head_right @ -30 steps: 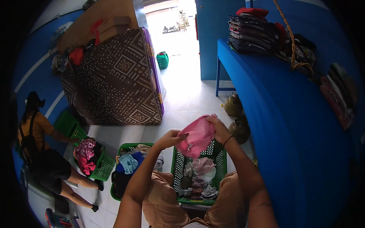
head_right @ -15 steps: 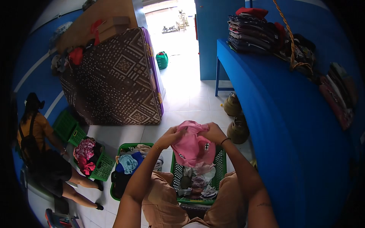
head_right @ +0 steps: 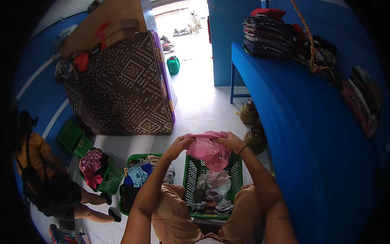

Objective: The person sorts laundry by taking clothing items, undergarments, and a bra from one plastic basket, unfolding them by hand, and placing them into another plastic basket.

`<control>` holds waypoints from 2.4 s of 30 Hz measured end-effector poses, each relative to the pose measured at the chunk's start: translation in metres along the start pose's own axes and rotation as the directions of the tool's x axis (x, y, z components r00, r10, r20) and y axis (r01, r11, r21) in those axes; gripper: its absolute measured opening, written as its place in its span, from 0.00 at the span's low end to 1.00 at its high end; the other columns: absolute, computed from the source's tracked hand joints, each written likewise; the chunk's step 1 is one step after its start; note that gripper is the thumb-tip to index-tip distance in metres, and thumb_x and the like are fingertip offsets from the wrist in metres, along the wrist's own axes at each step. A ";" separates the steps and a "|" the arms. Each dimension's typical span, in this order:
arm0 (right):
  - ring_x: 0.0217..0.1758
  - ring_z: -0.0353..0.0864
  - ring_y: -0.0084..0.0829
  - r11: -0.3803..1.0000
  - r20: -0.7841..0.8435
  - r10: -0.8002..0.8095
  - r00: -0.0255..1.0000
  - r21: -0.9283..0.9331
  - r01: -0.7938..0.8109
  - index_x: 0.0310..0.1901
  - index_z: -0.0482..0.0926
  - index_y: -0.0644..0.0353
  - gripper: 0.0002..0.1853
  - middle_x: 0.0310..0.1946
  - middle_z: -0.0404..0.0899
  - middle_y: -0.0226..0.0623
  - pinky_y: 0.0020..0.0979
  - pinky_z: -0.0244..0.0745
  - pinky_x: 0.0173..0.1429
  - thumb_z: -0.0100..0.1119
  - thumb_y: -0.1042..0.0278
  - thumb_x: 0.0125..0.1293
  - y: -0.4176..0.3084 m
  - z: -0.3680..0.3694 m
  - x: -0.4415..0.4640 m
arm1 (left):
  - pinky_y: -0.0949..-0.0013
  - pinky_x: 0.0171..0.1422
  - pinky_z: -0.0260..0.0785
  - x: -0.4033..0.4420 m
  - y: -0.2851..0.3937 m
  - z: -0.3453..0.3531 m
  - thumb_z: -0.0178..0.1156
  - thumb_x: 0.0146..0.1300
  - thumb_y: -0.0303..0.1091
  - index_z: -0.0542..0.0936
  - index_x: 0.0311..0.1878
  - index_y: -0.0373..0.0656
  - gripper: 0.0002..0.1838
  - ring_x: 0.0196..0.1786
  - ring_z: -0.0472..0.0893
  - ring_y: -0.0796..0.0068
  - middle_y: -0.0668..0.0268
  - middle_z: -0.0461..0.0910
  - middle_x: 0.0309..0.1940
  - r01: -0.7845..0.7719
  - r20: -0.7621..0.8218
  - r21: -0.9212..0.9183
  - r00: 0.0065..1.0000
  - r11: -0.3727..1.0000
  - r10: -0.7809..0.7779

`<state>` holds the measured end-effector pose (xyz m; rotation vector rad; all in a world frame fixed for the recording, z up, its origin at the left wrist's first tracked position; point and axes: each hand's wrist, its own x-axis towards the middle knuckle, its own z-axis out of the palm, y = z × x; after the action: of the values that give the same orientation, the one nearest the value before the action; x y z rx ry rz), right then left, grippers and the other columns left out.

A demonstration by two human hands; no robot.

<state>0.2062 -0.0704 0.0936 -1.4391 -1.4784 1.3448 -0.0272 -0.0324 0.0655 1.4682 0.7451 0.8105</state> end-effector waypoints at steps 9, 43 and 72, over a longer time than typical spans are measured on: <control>0.33 0.74 0.25 0.880 -0.171 -0.413 0.894 -0.327 0.344 0.43 0.75 0.63 0.20 0.31 0.76 0.37 0.21 0.71 0.39 0.56 0.55 0.57 0.010 0.014 0.008 | 0.84 0.32 0.62 -0.003 0.011 0.011 0.50 0.61 0.37 0.73 0.45 0.36 0.15 0.30 0.69 0.84 0.69 0.74 0.32 0.090 0.039 -0.251 0.996 0.964 -0.082; 0.34 0.74 0.23 0.552 0.176 -0.232 0.957 0.834 -0.020 0.45 0.71 0.59 0.16 0.33 0.75 0.33 0.20 0.70 0.39 0.48 0.56 0.64 0.015 0.008 0.014 | 0.78 0.40 0.69 -0.004 0.004 0.014 0.50 0.63 0.48 0.67 0.52 0.41 0.22 0.36 0.75 0.80 0.65 0.74 0.42 0.119 0.493 0.030 0.862 0.992 -0.118; 0.38 0.71 0.19 0.989 0.472 -0.119 0.874 0.138 0.060 0.53 0.68 0.65 0.22 0.40 0.74 0.34 0.20 0.70 0.41 0.50 0.58 0.64 0.022 -0.003 0.001 | 0.82 0.29 0.62 -0.010 0.026 0.007 0.50 0.62 0.47 0.76 0.34 0.38 0.19 0.24 0.68 0.83 0.69 0.73 0.23 -0.068 -0.140 -0.282 0.990 0.957 0.029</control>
<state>0.2151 -0.0716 0.0732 -0.9830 -1.7087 1.7859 -0.0269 -0.0464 0.0903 1.1839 0.6629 1.0186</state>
